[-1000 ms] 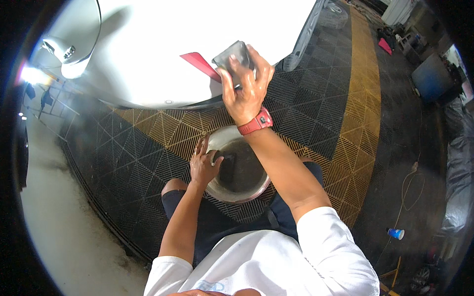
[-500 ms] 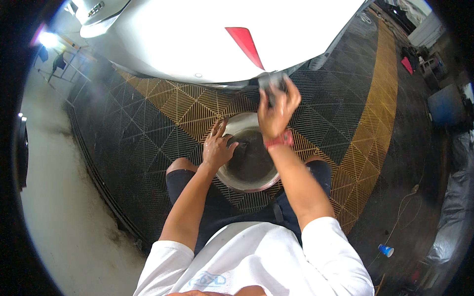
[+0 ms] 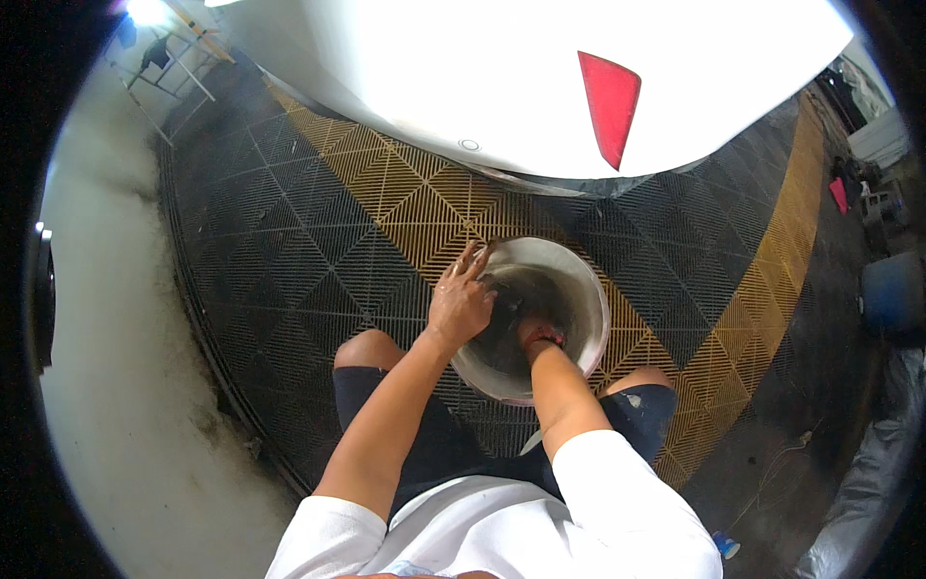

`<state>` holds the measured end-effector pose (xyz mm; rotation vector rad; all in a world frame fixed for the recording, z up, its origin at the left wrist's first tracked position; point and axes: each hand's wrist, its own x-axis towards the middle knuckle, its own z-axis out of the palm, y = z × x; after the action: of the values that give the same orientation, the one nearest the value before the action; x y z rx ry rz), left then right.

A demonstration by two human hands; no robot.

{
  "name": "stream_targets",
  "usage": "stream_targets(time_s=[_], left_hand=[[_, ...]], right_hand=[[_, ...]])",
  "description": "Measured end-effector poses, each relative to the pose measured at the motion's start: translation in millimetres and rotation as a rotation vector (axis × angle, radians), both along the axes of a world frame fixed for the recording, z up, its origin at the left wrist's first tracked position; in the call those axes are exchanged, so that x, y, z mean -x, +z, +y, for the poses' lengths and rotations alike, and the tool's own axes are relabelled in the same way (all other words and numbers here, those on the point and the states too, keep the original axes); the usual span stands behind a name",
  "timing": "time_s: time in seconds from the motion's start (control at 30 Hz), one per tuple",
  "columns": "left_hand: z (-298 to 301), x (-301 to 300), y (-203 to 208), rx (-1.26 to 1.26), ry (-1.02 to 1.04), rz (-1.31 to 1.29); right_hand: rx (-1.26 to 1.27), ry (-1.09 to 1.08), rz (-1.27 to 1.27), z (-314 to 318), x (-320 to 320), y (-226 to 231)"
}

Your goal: The person sits on the floor and uses a sanding block to sand the white hull of a boat. They repeatedly dip the sanding block into a bucket of water and continue sanding the surface.

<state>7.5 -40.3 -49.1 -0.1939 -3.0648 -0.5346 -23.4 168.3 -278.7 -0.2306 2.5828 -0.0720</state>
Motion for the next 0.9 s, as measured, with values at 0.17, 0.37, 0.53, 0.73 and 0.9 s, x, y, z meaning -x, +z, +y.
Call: stream_targets(time_s=[0.17,0.37,0.53,0.73,0.9], left_hand=[[5,5,3,0.014,-0.064,-0.017],[4,1,-12,0.352,-0.048,-0.073],[4,-24,-7,0.507,0.018,-0.079],[-1,-84,-16,0.386,0.358,-0.023],[6,-105,-11,0.312,0.633,-0.030]], right_hand=[[-0.127,0.403,-0.442,1,22,9],[0.593,0.114,-0.197,2,28,230],[0.913,-0.100,0.162,39,-15,236],[1.046,0.100,0.489,22,-33,223],[1.072,0.253,0.451,-17,-22,209]])
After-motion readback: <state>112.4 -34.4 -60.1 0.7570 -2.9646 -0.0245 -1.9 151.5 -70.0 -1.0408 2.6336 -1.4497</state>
